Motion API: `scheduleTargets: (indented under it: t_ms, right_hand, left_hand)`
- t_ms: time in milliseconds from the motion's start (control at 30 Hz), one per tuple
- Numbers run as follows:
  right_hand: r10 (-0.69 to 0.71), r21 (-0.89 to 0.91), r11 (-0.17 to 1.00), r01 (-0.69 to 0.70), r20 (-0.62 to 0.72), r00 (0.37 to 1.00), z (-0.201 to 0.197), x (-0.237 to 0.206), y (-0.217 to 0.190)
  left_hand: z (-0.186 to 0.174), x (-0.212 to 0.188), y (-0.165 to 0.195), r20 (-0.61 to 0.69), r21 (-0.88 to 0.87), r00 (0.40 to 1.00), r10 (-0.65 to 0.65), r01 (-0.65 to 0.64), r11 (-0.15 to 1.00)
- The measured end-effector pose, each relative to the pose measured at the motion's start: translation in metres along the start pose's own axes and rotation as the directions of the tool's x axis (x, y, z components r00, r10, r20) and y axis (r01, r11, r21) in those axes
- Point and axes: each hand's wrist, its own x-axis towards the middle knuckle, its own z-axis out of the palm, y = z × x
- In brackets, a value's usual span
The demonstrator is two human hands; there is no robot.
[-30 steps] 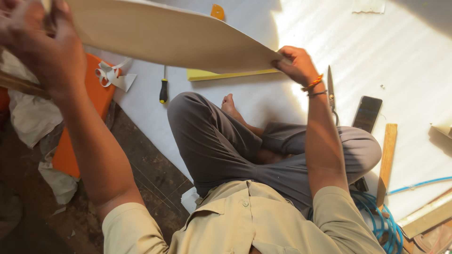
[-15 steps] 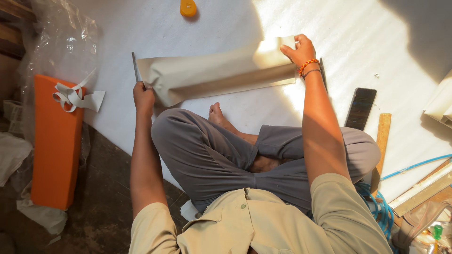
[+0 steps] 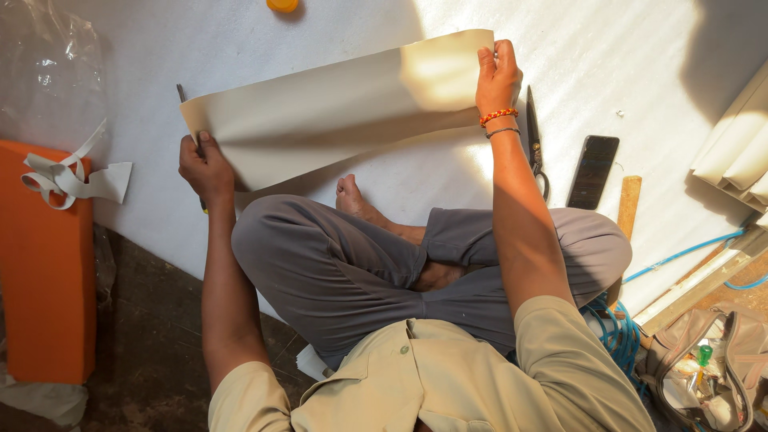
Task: The person sits on the floor and wraps a strip of beige fabric around a long foam piece with a wooden backing board, folding the fabric edges over. They then use a pneumatic staple gun to fasten the fabric to the board, pressing and smoothing the fabric as they work around the piece.
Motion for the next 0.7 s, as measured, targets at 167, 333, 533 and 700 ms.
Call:
scheduleTargets:
  t_ms: [167,333,533,700]
  right_hand:
    - [-0.045,-0.124,0.991,0.048,0.021,0.999,0.016,0.002,0.006]
    - [-0.063,-0.198,0.978,0.064,0.008,0.998,0.028,0.0,0.011]
    - [-0.122,-0.286,0.952,0.111,-0.022,0.992,0.032,0.003,0.011]
    - [-0.134,-0.406,0.907,0.116,-0.018,0.991,0.036,0.001,0.007]
  left_hand:
    - [0.011,-0.001,-0.011,0.009,0.115,0.999,0.039,-0.04,0.993]
    - [0.017,-0.002,-0.014,0.049,0.214,0.994,0.097,-0.105,0.971]
    - [0.02,-0.002,-0.015,0.041,0.451,0.972,0.232,-0.225,0.864]
    - [0.025,-0.003,-0.02,0.089,0.544,0.968,0.235,-0.245,0.802]
